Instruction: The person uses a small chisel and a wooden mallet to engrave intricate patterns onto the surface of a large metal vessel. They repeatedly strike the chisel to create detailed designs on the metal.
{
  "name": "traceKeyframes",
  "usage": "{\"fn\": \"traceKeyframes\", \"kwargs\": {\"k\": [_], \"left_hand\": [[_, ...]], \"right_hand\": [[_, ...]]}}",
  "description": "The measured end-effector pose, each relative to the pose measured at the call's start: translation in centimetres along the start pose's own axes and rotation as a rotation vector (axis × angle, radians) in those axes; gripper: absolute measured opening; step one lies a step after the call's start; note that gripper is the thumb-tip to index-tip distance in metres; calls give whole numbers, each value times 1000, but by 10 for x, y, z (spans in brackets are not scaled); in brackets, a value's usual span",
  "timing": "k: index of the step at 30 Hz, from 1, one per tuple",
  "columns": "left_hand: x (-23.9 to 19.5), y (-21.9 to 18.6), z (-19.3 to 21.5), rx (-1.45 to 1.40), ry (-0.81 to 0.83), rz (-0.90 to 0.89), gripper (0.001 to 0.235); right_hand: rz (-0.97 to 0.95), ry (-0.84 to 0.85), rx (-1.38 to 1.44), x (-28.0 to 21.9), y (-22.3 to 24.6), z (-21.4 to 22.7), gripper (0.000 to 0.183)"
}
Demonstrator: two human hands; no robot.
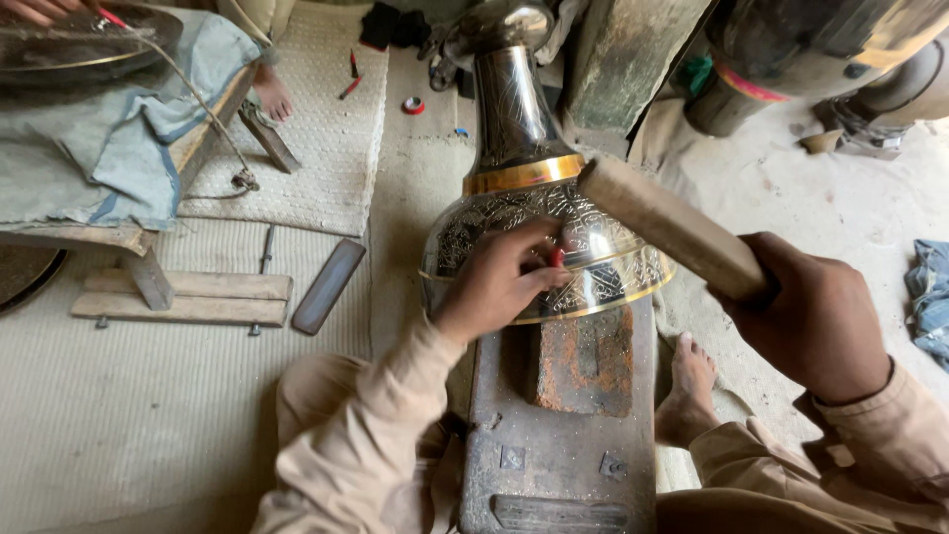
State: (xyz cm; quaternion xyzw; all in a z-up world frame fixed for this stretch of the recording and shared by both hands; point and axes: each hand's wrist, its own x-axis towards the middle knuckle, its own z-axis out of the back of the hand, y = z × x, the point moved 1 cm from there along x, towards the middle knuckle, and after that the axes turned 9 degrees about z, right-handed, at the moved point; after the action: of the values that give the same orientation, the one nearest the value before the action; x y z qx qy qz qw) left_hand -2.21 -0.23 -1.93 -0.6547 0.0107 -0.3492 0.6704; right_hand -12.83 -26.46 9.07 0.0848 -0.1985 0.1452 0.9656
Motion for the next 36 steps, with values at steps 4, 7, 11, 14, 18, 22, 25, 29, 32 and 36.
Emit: {"fn": "traceKeyframes", "kwargs": {"k": [4, 7, 11, 14, 18, 22, 25, 29, 32, 36], "left_hand": [[-31, 9, -15, -265, -355, 158, 27], [-35, 11, -22, -394, -401, 118, 27], [-34, 12, -23, -283, -414, 179, 25], [-37, 13, -26, -274, -458, 172, 24], [-42, 16, -35, -364, -549, 192, 27], [-46, 20, -41, -381, -616, 190, 27], [-50, 23, -44, -316, -614, 153, 26], [-52, 29, -46, -334, -627, 104, 25], [-53, 32, -49, -389, -617, 111, 28], [-53, 31, -50, -354, -599, 98, 27]], "right_hand": [[-4, -16, -8, 26, 25, 17, 40], [201, -56, -209, 53, 51, 31, 37], [283, 157, -503, 76, 88, 43, 17], [390, 201, -742, 81, 109, 41, 20], [517, 34, -734, 74, 125, 37, 27], [558, 152, -868, 75, 151, 38, 39], [577, 86, -846, 73, 172, 47, 42], [662, -71, -905, 70, 177, 51, 41], [515, 335, -884, 66, 165, 39, 20], [674, -34, -842, 57, 148, 35, 41]]}}
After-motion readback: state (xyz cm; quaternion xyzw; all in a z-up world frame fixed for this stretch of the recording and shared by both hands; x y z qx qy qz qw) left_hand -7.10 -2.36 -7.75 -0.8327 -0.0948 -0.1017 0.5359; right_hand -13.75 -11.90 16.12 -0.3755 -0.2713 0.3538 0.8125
